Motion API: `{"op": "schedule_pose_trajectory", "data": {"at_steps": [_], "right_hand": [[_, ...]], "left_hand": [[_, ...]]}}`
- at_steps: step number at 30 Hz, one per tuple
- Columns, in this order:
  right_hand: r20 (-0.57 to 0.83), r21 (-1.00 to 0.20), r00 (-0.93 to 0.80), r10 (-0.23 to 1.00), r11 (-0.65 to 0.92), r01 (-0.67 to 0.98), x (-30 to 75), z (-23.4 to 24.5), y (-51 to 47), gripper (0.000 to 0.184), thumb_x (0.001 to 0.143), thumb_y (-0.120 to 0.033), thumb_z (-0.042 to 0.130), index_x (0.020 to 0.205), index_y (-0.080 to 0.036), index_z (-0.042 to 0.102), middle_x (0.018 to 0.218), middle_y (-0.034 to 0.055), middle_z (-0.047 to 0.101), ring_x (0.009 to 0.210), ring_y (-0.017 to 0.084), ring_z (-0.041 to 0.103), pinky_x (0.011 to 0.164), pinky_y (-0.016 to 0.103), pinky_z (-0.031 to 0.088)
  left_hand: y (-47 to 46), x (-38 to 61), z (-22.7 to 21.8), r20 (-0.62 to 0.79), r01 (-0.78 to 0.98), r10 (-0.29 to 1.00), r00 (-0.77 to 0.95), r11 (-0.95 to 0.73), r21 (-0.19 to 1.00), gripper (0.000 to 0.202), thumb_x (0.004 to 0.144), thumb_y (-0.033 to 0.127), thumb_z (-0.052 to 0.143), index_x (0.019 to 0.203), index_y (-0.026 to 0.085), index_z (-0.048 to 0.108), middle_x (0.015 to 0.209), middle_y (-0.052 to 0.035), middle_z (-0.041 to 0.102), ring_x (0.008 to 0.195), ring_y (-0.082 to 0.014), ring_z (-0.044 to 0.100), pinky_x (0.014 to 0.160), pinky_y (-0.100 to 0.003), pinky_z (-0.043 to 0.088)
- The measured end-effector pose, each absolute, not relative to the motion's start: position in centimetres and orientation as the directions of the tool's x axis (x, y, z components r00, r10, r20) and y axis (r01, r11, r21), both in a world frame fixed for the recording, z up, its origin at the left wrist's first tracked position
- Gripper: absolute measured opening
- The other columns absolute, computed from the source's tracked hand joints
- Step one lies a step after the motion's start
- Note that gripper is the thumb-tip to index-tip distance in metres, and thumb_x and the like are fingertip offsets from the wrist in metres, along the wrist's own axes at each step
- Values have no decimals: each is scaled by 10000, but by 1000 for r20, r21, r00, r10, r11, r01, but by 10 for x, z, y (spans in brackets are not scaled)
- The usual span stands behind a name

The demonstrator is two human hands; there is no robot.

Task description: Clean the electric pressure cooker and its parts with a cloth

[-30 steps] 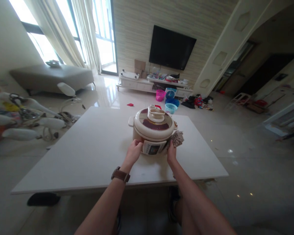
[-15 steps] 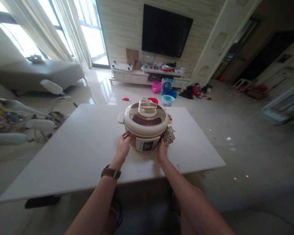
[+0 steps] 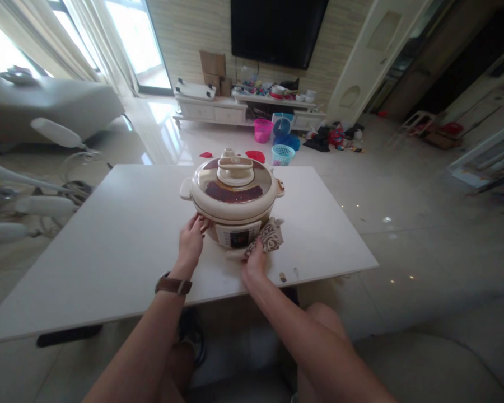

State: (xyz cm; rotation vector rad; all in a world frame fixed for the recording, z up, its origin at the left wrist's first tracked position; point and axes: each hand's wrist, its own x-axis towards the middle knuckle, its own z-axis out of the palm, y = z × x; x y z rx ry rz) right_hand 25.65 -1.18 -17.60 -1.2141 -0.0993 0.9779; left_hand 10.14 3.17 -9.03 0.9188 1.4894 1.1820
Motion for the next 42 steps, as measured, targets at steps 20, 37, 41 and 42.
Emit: {"op": "schedule_pose_trajectory", "data": {"at_steps": [20,37,41,42], "right_hand": [[-623,-700,505,597,-138,-701,277,-124,-14,309,978,-440,459,1061,-241,679,961,49,790,1067,250,764,913,444,666],[257,-951,604,754,86,297,245,-149,-47,700,1023,-509,498,1619,-143,534,1676,189,533,1657,310,364,1354,570,300],[464,-682,194,865,208,701,263,-161,-62,712,889,-295,586,1594,-198,575,1767,140,413,1738,402,45,1354,696,228],[465,-603,119,877,215,768,273,-160,-61,696,850,-268,611,1543,-209,629,1745,135,443,1733,429,36,1352,713,221]], "left_hand": [[29,98,-79,-316,-43,929,-192,313,949,698,886,297,611,1580,226,637,1351,-112,786,1144,-248,768,815,-295,530],[28,95,-76,-300,-40,942,-150,297,954,693,898,354,604,1578,227,631,1368,-134,788,1245,-280,752,826,-303,515],[32,89,-78,-305,-63,940,-156,299,952,659,861,381,626,1498,229,694,1393,-138,773,1169,-286,777,836,-322,531],[33,88,-78,-311,-68,938,-154,304,950,657,853,383,630,1489,233,700,1399,-139,769,1159,-288,778,843,-329,537]]}}
